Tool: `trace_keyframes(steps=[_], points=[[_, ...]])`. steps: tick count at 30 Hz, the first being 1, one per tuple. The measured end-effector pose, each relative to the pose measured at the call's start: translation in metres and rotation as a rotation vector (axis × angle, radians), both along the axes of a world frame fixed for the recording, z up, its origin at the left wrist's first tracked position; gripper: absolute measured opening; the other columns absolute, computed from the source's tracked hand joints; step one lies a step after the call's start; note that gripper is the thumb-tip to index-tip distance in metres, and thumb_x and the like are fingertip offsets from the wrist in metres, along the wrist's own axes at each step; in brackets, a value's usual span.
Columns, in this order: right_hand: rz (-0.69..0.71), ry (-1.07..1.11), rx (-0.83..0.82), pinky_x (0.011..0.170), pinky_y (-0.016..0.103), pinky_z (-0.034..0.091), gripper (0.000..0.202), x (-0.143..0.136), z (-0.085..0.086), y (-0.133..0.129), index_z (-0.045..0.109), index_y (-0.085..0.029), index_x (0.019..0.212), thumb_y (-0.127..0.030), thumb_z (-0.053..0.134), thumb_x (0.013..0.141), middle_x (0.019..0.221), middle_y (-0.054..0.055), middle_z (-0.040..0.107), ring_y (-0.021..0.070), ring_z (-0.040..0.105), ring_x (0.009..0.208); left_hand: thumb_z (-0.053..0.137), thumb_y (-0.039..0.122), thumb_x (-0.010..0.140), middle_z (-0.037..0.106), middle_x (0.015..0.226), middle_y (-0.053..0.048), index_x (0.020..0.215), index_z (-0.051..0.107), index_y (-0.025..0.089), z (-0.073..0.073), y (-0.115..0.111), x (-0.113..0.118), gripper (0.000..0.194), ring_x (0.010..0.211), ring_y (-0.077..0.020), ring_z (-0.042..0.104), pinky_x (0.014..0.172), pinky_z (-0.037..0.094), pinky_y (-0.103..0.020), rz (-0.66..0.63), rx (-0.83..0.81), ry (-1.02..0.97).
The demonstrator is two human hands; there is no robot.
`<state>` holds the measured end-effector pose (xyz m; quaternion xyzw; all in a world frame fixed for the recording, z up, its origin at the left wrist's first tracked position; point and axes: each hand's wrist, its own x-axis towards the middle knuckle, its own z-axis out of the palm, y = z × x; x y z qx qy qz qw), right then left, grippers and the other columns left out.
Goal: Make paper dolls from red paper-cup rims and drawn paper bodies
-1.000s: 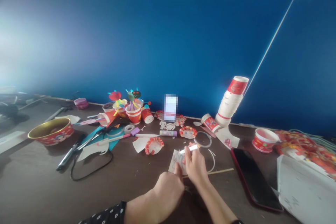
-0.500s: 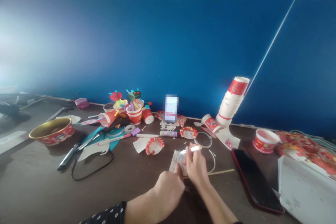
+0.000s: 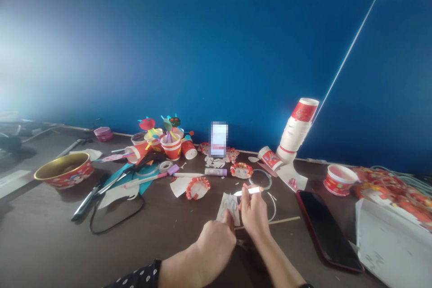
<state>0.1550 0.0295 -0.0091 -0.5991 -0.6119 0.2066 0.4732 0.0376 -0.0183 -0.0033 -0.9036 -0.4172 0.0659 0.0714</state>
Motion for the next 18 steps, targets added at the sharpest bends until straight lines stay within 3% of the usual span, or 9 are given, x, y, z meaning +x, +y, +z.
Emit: trace_keyframes(steps=[7, 18], points=[[0.008, 0.091, -0.065, 0.048, 0.028, 0.052, 0.041, -0.0044, 0.0027, -0.0017, 0.049, -0.013, 0.096, -0.049, 0.036, 0.08, 0.067, 0.008, 0.061, 0.0165, 0.058, 0.047, 0.051, 0.011, 0.074, 0.051, 0.111, -0.027, 0.107, 0.057, 0.007, 0.0022, -0.0016, 0.0008, 0.034, 0.068, -0.0241, 0.063, 0.045, 0.046, -0.026, 0.043, -0.025, -0.015], [-0.029, -0.166, 0.011, 0.048, 0.028, 0.048, 0.038, -0.0023, 0.0001, 0.0006, 0.052, -0.012, 0.097, -0.04, 0.032, 0.082, 0.064, 0.008, 0.062, 0.0202, 0.063, 0.056, 0.055, 0.013, 0.073, 0.053, 0.109, -0.026, 0.102, 0.061, 0.009, 0.0015, -0.0019, 0.0002, 0.031, 0.073, -0.0257, 0.062, 0.047, 0.047, -0.027, 0.028, -0.015, -0.037]])
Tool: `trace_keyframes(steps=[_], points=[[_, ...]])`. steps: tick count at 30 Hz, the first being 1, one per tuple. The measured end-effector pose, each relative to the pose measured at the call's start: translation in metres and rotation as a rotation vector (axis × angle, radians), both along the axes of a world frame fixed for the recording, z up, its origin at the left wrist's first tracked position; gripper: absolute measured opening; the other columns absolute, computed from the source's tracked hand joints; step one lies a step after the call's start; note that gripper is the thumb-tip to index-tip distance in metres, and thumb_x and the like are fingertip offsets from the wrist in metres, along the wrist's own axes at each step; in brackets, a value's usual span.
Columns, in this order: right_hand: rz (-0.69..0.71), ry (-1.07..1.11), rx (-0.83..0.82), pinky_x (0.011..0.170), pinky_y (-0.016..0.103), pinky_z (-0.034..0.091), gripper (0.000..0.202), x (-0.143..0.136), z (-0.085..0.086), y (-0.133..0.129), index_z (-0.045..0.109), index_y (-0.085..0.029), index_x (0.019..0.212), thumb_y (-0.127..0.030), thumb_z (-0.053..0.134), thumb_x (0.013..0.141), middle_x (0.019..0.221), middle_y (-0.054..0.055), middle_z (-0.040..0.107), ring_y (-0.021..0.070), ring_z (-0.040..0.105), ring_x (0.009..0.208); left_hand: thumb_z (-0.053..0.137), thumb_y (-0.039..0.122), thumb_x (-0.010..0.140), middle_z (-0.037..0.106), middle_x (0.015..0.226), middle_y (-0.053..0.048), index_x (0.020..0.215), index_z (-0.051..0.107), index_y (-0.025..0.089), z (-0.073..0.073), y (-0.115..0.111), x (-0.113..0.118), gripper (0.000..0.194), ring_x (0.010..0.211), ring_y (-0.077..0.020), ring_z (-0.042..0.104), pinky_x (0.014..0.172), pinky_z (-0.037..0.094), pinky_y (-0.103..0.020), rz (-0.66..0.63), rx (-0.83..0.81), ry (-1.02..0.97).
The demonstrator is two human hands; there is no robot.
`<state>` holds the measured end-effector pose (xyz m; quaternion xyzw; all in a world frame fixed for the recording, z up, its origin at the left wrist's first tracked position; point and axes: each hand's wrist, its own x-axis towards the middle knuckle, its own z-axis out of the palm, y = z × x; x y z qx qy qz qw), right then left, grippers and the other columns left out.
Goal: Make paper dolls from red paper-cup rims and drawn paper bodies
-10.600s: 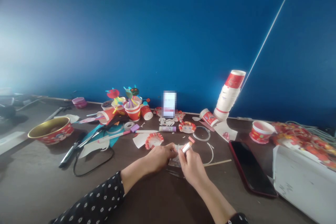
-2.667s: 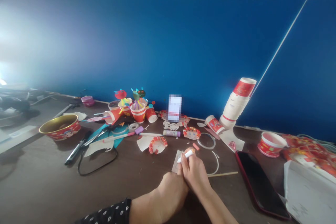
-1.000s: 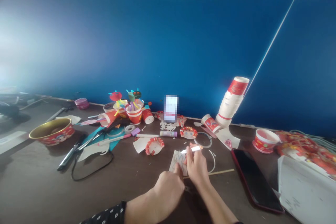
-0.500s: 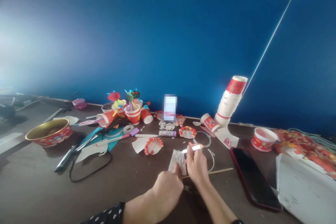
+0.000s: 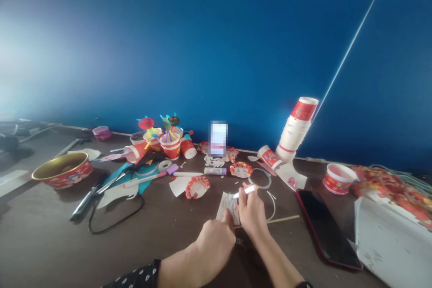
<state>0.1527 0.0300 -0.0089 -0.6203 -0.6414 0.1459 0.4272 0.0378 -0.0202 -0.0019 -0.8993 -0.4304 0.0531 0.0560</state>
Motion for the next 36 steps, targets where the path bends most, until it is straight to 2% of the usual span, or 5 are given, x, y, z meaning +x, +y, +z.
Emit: trace_keyframes(steps=[7, 18, 26, 30, 36], points=[[-0.023, -0.111, 0.119, 0.052, 0.028, 0.049, 0.035, 0.001, -0.006, 0.002, 0.054, -0.013, 0.095, -0.037, 0.033, 0.082, 0.072, 0.01, 0.064, 0.0213, 0.064, 0.066, 0.054, 0.014, 0.073, 0.054, 0.108, -0.025, 0.104, 0.06, 0.009, 0.002, -0.001, 0.0, 0.031, 0.074, -0.0244, 0.061, 0.046, 0.046, -0.026, 0.002, 0.006, 0.009], [0.017, -0.263, 0.132, 0.064, 0.032, 0.049, 0.028, -0.002, -0.004, 0.002, 0.05, -0.013, 0.091, -0.033, 0.031, 0.084, 0.086, 0.016, 0.064, 0.024, 0.064, 0.077, 0.055, 0.017, 0.073, 0.056, 0.106, -0.024, 0.097, 0.063, 0.01, -0.001, 0.001, -0.001, 0.027, 0.089, -0.0275, 0.058, 0.05, 0.047, -0.025, -0.023, -0.045, -0.001], [0.049, -0.191, 0.111, 0.05, 0.027, 0.046, 0.031, -0.002, -0.001, -0.001, 0.048, -0.014, 0.091, -0.038, 0.029, 0.085, 0.062, 0.007, 0.061, 0.0199, 0.062, 0.057, 0.054, 0.012, 0.073, 0.055, 0.108, -0.024, 0.099, 0.063, 0.011, -0.003, 0.0, 0.001, 0.028, 0.084, -0.0289, 0.06, 0.05, 0.049, -0.028, -0.005, -0.004, -0.019], [0.079, -0.228, 0.085, 0.051, 0.027, 0.044, 0.029, -0.004, -0.002, 0.0, 0.047, -0.015, 0.087, -0.037, 0.028, 0.086, 0.062, 0.005, 0.06, 0.0187, 0.061, 0.056, 0.052, 0.014, 0.075, 0.058, 0.102, -0.023, 0.098, 0.063, 0.011, 0.005, -0.002, -0.001, 0.026, 0.068, -0.0249, 0.063, 0.048, 0.049, -0.029, 0.013, -0.053, -0.019], [0.097, -0.275, 0.079, 0.054, 0.027, 0.044, 0.027, -0.007, 0.001, 0.0, 0.046, -0.017, 0.082, -0.036, 0.028, 0.086, 0.063, 0.006, 0.059, 0.0195, 0.061, 0.059, 0.052, 0.011, 0.074, 0.063, 0.091, -0.019, 0.095, 0.065, 0.012, 0.011, -0.003, -0.002, 0.024, 0.066, -0.0242, 0.063, 0.048, 0.048, -0.028, 0.017, -0.083, -0.02]])
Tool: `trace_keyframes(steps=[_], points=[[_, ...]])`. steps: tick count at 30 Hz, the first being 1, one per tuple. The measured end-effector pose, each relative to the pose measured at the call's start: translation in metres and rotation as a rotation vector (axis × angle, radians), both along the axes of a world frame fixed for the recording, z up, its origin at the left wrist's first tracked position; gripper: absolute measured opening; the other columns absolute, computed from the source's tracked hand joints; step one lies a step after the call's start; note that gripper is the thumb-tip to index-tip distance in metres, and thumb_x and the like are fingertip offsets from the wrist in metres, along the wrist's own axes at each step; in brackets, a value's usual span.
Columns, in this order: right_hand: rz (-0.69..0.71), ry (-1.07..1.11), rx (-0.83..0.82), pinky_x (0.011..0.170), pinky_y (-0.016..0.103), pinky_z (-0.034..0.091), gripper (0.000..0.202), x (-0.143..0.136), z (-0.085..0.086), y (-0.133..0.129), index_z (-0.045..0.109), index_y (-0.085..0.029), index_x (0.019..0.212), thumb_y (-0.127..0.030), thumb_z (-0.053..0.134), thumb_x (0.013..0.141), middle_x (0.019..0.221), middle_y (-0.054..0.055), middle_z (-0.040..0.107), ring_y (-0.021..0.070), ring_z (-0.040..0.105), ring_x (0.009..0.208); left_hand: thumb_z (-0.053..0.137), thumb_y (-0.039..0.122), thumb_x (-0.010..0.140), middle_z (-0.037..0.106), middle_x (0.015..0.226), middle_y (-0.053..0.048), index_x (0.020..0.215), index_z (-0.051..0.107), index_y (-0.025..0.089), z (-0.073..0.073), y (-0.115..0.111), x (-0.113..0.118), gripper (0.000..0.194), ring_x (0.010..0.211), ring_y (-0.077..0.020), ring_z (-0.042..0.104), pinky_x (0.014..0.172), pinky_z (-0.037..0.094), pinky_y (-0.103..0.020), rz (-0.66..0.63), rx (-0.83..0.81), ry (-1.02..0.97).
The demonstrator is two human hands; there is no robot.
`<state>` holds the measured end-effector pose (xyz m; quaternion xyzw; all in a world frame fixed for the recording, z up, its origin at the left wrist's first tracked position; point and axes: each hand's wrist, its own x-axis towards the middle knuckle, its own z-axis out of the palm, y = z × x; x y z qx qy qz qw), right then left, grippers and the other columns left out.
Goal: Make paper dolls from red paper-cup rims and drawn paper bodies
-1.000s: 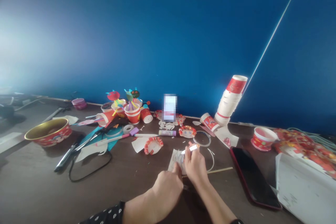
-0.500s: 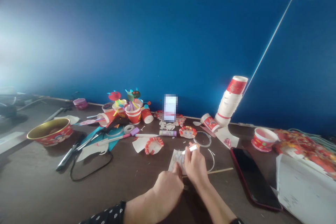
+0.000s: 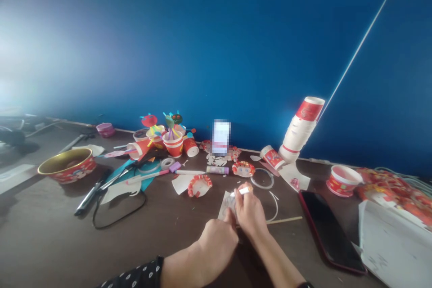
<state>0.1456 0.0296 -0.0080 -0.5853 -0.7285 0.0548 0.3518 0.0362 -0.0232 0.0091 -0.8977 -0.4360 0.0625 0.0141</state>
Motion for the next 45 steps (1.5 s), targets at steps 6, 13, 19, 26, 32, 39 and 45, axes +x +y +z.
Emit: trace_keyframes(steps=[6, 13, 19, 26, 32, 39, 45], points=[[0.004, -0.033, 0.023, 0.056, 0.029, 0.044, 0.025, -0.002, 0.001, 0.0, 0.046, -0.018, 0.082, -0.035, 0.028, 0.085, 0.067, 0.007, 0.06, 0.0212, 0.061, 0.063, 0.05, 0.014, 0.076, 0.058, 0.103, -0.022, 0.105, 0.06, 0.011, -0.011, 0.0, 0.001, 0.03, 0.075, -0.0257, 0.062, 0.047, 0.046, -0.027, -0.017, 0.042, 0.016], [-0.08, 0.305, -0.05, 0.051, 0.028, 0.045, 0.031, 0.005, 0.001, -0.001, 0.047, -0.016, 0.087, -0.043, 0.033, 0.084, 0.053, 0.002, 0.058, 0.0184, 0.06, 0.051, 0.047, 0.011, 0.077, 0.057, 0.1, -0.022, 0.103, 0.06, 0.01, -0.007, -0.006, -0.003, 0.029, 0.06, -0.0178, 0.06, 0.043, 0.043, -0.023, 0.064, 0.156, -0.015], [-0.048, 0.379, -0.117, 0.048, 0.028, 0.046, 0.035, 0.006, -0.003, 0.0, 0.048, -0.013, 0.095, -0.043, 0.033, 0.084, 0.053, 0.002, 0.058, 0.0174, 0.058, 0.048, 0.046, 0.011, 0.077, 0.059, 0.083, -0.021, 0.096, 0.062, 0.005, 0.001, -0.006, -0.01, 0.025, 0.071, -0.0216, 0.059, 0.047, 0.043, -0.024, 0.169, 0.156, 0.006], [0.016, 0.287, -0.07, 0.05, 0.028, 0.045, 0.032, 0.006, -0.004, -0.001, 0.047, -0.015, 0.096, -0.04, 0.032, 0.085, 0.055, 0.001, 0.058, 0.017, 0.059, 0.048, 0.05, 0.011, 0.075, 0.058, 0.075, -0.015, 0.085, 0.065, 0.009, 0.0, -0.003, -0.019, 0.019, 0.069, -0.0215, 0.058, 0.05, 0.043, -0.025, 0.204, 0.141, -0.055], [0.031, 0.222, -0.077, 0.052, 0.027, 0.045, 0.023, 0.004, -0.001, -0.002, 0.045, -0.018, 0.087, -0.038, 0.032, 0.085, 0.055, 0.0, 0.057, 0.0163, 0.059, 0.05, 0.046, 0.014, 0.078, 0.058, 0.082, -0.018, 0.102, 0.058, 0.009, 0.002, -0.005, -0.016, 0.028, 0.065, -0.0205, 0.059, 0.05, 0.045, -0.027, 0.237, 0.126, -0.045], [0.044, 0.188, -0.109, 0.054, 0.028, 0.044, 0.021, 0.002, 0.003, -0.004, 0.042, -0.02, 0.084, -0.038, 0.032, 0.085, 0.056, 0.0, 0.057, 0.0163, 0.059, 0.049, 0.048, 0.013, 0.075, 0.058, 0.094, -0.024, 0.106, 0.058, 0.008, -0.007, -0.006, -0.014, 0.033, 0.076, -0.0251, 0.059, 0.047, 0.044, -0.025, 0.168, 0.174, 0.003], [0.055, 0.123, -0.044, 0.052, 0.027, 0.044, 0.021, 0.003, 0.001, -0.005, 0.043, -0.019, 0.083, -0.036, 0.032, 0.085, 0.052, -0.002, 0.056, 0.0162, 0.058, 0.048, 0.053, 0.019, 0.072, 0.057, 0.097, -0.029, 0.113, 0.053, 0.004, -0.014, -0.012, -0.012, 0.043, 0.059, -0.0222, 0.061, 0.043, 0.043, -0.024, 0.156, 0.32, 0.044]])
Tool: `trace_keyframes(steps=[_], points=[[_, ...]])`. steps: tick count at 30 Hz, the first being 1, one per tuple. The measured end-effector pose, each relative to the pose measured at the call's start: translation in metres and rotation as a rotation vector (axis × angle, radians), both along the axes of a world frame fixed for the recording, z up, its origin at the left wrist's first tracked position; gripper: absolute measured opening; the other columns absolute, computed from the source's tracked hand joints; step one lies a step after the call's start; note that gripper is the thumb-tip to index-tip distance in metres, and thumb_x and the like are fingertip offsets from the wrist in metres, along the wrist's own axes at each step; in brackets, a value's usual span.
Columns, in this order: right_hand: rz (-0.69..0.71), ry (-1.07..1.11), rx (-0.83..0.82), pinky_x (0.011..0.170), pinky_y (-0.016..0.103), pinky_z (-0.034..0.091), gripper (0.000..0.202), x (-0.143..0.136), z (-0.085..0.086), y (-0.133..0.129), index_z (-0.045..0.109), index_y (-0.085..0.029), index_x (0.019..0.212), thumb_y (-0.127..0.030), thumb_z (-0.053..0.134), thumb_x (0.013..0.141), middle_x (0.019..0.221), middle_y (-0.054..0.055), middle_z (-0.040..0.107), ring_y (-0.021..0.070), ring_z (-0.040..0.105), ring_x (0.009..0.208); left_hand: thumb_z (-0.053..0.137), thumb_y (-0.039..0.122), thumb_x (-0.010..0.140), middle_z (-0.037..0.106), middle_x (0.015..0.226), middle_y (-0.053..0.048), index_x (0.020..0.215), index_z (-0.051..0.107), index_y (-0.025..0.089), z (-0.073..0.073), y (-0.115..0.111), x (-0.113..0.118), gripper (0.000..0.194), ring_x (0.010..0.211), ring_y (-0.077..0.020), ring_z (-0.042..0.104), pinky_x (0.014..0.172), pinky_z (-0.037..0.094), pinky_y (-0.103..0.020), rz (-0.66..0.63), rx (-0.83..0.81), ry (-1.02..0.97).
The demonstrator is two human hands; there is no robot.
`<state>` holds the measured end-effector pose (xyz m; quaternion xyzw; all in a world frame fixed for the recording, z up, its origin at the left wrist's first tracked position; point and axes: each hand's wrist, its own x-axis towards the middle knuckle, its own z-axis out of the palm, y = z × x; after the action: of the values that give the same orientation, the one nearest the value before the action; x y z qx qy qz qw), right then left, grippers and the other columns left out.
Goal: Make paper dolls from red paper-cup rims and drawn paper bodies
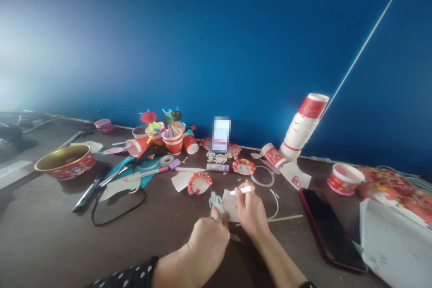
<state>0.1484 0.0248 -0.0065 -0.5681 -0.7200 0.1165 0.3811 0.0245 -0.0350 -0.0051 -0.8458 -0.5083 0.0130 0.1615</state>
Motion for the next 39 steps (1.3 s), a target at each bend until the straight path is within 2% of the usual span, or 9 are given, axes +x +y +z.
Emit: trace_keyframes(steps=[4, 9, 17, 24, 28, 31, 34, 39], points=[[0.008, -0.06, 0.054, 0.051, 0.026, 0.044, 0.021, 0.0005, -0.0007, 0.0014, 0.046, -0.018, 0.083, -0.034, 0.032, 0.086, 0.053, 0.0, 0.057, 0.0162, 0.059, 0.05, 0.055, 0.018, 0.071, 0.059, 0.094, -0.029, 0.11, 0.055, 0.004, 0.0028, 0.0003, 0.0004, 0.042, 0.059, -0.0227, 0.061, 0.042, 0.043, -0.025, -0.023, 0.023, 0.005], [0.003, -0.07, 0.088, 0.05, 0.025, 0.045, 0.019, 0.0005, 0.0016, 0.0011, 0.046, -0.017, 0.083, -0.032, 0.033, 0.085, 0.052, 0.0, 0.056, 0.0157, 0.059, 0.048, 0.057, 0.018, 0.069, 0.06, 0.093, -0.028, 0.106, 0.058, 0.005, 0.003, 0.0013, 0.001, 0.039, 0.071, -0.0279, 0.062, 0.044, 0.045, -0.026, -0.04, 0.03, -0.004], [-0.029, -0.096, 0.099, 0.046, 0.025, 0.045, 0.023, 0.0017, 0.0022, 0.0005, 0.049, -0.015, 0.084, -0.032, 0.034, 0.083, 0.057, 0.004, 0.058, 0.0165, 0.059, 0.048, 0.057, 0.016, 0.068, 0.06, 0.092, -0.027, 0.107, 0.058, 0.005, -0.0023, 0.0009, 0.0012, 0.04, 0.068, -0.0259, 0.062, 0.044, 0.045, -0.026, -0.04, 0.078, -0.012], [-0.044, -0.098, 0.098, 0.046, 0.025, 0.045, 0.024, 0.0025, 0.001, 0.0005, 0.049, -0.015, 0.083, -0.033, 0.034, 0.082, 0.059, 0.006, 0.059, 0.0185, 0.06, 0.052, 0.056, 0.016, 0.07, 0.059, 0.094, -0.028, 0.106, 0.058, 0.005, 0.0008, 0.0006, 0.0019, 0.038, 0.07, -0.0272, 0.062, 0.044, 0.045, -0.025, -0.031, 0.032, 0.003], [-0.046, -0.094, 0.108, 0.048, 0.026, 0.046, 0.024, 0.0025, 0.0019, 0.0002, 0.049, -0.015, 0.082, -0.033, 0.034, 0.082, 0.058, 0.006, 0.059, 0.0195, 0.061, 0.053, 0.055, 0.017, 0.071, 0.059, 0.094, -0.029, 0.108, 0.056, 0.005, 0.0031, 0.0017, 0.0017, 0.039, 0.064, -0.0252, 0.062, 0.043, 0.045, -0.025, -0.028, -0.019, 0.015], [-0.043, -0.091, 0.107, 0.051, 0.028, 0.047, 0.023, 0.003, 0.0013, 0.0001, 0.049, -0.015, 0.081, -0.033, 0.034, 0.082, 0.059, 0.006, 0.06, 0.0194, 0.061, 0.053, 0.055, 0.017, 0.071, 0.058, 0.095, -0.029, 0.109, 0.055, 0.004, 0.0022, 0.002, 0.0017, 0.04, 0.07, -0.0275, 0.062, 0.043, 0.045, -0.025, -0.032, -0.028, 0.004], [-0.057, -0.038, 0.081, 0.052, 0.029, 0.048, 0.024, 0.0044, -0.0012, -0.0001, 0.049, -0.015, 0.085, -0.034, 0.034, 0.082, 0.06, 0.007, 0.061, 0.0202, 0.062, 0.056, 0.055, 0.015, 0.07, 0.059, 0.095, -0.029, 0.107, 0.057, 0.004, 0.0005, 0.0022, 0.0019, 0.039, 0.074, -0.0285, 0.062, 0.045, 0.046, -0.026, -0.028, -0.028, -0.008], [-0.1, 0.202, -0.05, 0.051, 0.028, 0.051, 0.031, 0.0062, -0.0044, -0.0012, 0.049, -0.014, 0.094, -0.04, 0.036, 0.083, 0.072, 0.01, 0.063, 0.0178, 0.062, 0.054, 0.054, 0.016, 0.071, 0.06, 0.092, -0.029, 0.109, 0.055, 0.005, 0.0003, 0.0032, 0.0017, 0.04, 0.06, -0.0234, 0.062, 0.044, 0.045, -0.026, -0.023, -0.042, -0.009]])
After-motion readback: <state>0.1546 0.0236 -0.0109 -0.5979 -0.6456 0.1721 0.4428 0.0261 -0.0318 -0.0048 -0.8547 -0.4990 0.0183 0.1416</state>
